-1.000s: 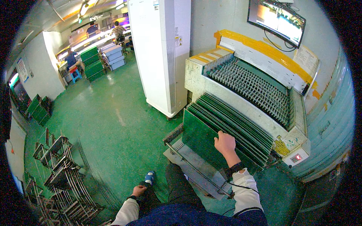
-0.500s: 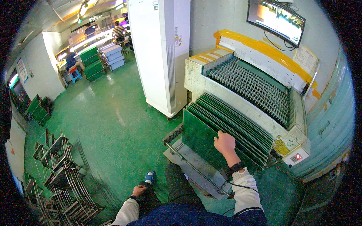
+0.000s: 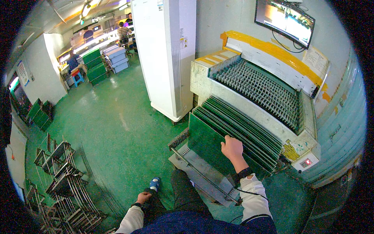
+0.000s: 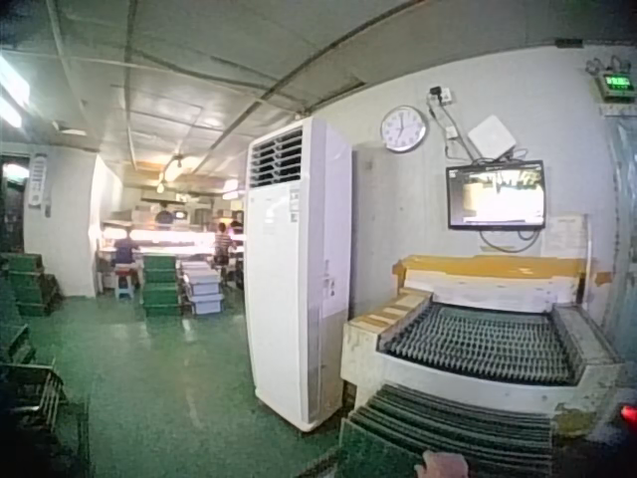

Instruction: Placing green circuit boards from a rack onto a machine for processing.

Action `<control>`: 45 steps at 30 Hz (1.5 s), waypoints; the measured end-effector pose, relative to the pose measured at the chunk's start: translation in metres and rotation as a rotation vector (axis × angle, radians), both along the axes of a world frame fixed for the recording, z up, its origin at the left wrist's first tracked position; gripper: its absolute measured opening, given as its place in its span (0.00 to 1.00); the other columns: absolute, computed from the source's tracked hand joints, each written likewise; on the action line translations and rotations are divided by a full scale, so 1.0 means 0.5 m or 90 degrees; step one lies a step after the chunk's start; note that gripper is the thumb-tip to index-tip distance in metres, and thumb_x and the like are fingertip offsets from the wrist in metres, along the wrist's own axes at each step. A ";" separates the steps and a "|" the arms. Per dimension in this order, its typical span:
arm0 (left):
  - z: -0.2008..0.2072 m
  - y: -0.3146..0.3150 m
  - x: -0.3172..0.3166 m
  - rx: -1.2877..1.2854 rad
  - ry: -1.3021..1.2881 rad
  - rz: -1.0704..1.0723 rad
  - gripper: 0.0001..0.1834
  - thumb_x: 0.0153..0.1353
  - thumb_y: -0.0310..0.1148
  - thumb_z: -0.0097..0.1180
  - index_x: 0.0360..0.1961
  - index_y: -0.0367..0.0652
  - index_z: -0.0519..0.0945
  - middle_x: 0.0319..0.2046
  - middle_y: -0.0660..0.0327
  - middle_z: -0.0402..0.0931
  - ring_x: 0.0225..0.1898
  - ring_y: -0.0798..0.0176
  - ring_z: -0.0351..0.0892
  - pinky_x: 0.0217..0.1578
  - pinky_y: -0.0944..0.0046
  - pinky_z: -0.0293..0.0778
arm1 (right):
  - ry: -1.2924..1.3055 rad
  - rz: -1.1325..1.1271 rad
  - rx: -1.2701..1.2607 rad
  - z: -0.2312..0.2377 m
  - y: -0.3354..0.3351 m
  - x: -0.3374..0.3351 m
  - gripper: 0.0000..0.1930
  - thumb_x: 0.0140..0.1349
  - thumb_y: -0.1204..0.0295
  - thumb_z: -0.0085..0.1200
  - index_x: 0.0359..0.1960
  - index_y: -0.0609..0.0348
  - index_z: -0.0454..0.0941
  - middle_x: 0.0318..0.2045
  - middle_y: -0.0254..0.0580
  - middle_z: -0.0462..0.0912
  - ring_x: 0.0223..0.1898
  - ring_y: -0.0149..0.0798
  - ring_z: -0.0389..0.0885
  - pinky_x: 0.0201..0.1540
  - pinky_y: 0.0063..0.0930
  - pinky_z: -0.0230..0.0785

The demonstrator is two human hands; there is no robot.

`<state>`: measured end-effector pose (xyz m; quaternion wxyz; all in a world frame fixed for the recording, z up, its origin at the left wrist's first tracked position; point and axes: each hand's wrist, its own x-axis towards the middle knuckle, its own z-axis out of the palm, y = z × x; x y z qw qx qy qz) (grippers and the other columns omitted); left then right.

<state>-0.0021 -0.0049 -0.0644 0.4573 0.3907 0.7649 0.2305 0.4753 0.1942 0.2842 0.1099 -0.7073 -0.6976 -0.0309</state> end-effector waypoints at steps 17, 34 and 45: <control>0.059 0.007 0.022 -0.015 0.000 -0.004 0.17 0.43 0.38 0.61 0.31 0.37 0.82 0.26 0.58 0.80 0.29 0.65 0.79 0.34 0.66 0.74 | -0.009 -0.008 -0.004 -0.002 -0.001 0.005 0.14 0.52 0.61 0.53 0.30 0.60 0.71 0.25 0.50 0.78 0.30 0.51 0.79 0.31 0.43 0.70; 0.011 0.004 0.006 -0.029 -0.006 0.006 0.17 0.44 0.41 0.62 0.32 0.39 0.82 0.27 0.58 0.80 0.29 0.65 0.79 0.33 0.65 0.73 | -0.004 -0.005 0.001 0.000 0.000 0.001 0.14 0.52 0.61 0.53 0.30 0.60 0.71 0.25 0.50 0.79 0.30 0.52 0.79 0.32 0.44 0.70; 0.012 0.006 0.006 -0.038 -0.002 0.008 0.18 0.44 0.40 0.62 0.32 0.37 0.82 0.27 0.58 0.80 0.30 0.64 0.79 0.34 0.65 0.73 | -0.001 -0.006 -0.002 -0.001 0.001 0.001 0.14 0.52 0.61 0.53 0.29 0.60 0.70 0.25 0.50 0.78 0.30 0.52 0.78 0.31 0.45 0.70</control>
